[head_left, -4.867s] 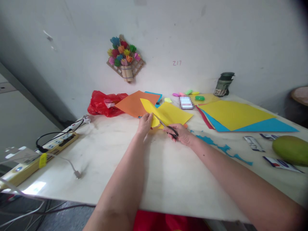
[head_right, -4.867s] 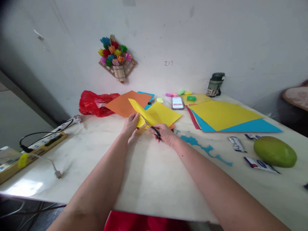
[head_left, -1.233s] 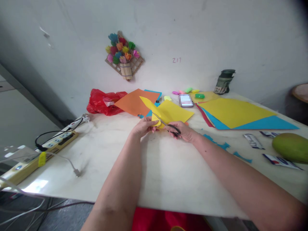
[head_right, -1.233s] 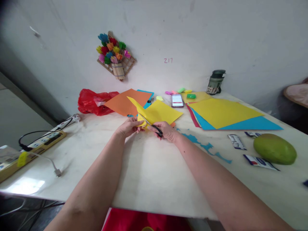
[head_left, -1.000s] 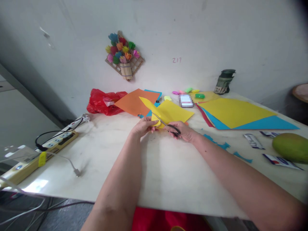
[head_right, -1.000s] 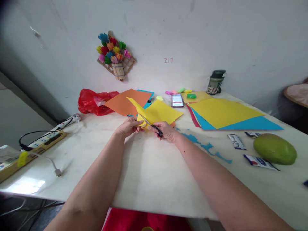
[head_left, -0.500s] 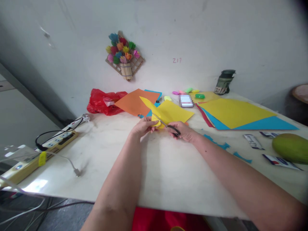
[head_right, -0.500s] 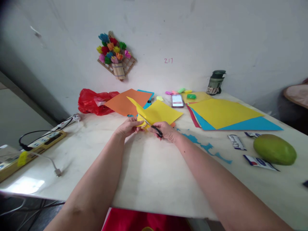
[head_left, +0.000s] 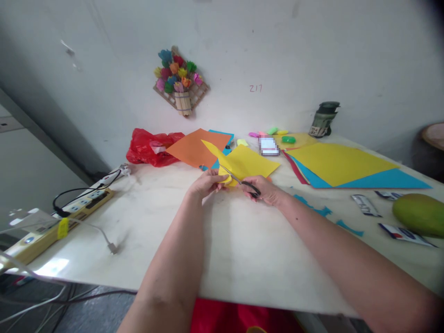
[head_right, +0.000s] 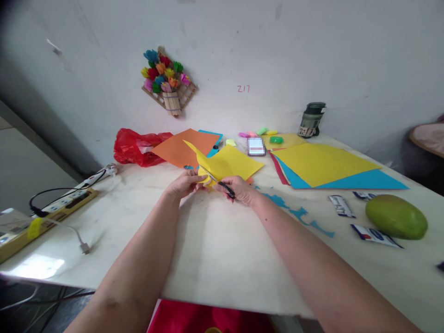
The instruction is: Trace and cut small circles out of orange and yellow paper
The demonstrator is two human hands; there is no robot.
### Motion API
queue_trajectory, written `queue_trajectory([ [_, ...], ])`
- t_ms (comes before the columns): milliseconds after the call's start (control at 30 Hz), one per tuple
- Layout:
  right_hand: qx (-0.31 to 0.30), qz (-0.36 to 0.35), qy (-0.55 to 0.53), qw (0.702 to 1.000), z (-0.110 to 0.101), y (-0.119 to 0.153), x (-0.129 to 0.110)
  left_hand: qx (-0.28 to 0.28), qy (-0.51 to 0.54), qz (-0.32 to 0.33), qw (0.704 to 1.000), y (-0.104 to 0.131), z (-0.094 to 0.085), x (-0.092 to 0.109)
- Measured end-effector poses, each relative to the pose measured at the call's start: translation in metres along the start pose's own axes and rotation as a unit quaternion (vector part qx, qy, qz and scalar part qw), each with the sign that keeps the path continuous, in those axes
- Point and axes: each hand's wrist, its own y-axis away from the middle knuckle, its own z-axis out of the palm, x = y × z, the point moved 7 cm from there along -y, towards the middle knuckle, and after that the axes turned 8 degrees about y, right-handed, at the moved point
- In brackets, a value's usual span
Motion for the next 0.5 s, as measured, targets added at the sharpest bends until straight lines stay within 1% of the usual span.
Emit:
queue_trajectory([
  [200,0.001,0.005,0.003,1.0,-0.0002,0.0012,-0.0013,0.007,-0.005,-0.004,1.0,0.0002,-0.003,-0.0012],
  [500,-0.008,0.014,0.013,1.0,0.0006,0.0016,0.0001,-0.002,-0.009,-0.018,1.0,0.001,-0.002,-0.001],
])
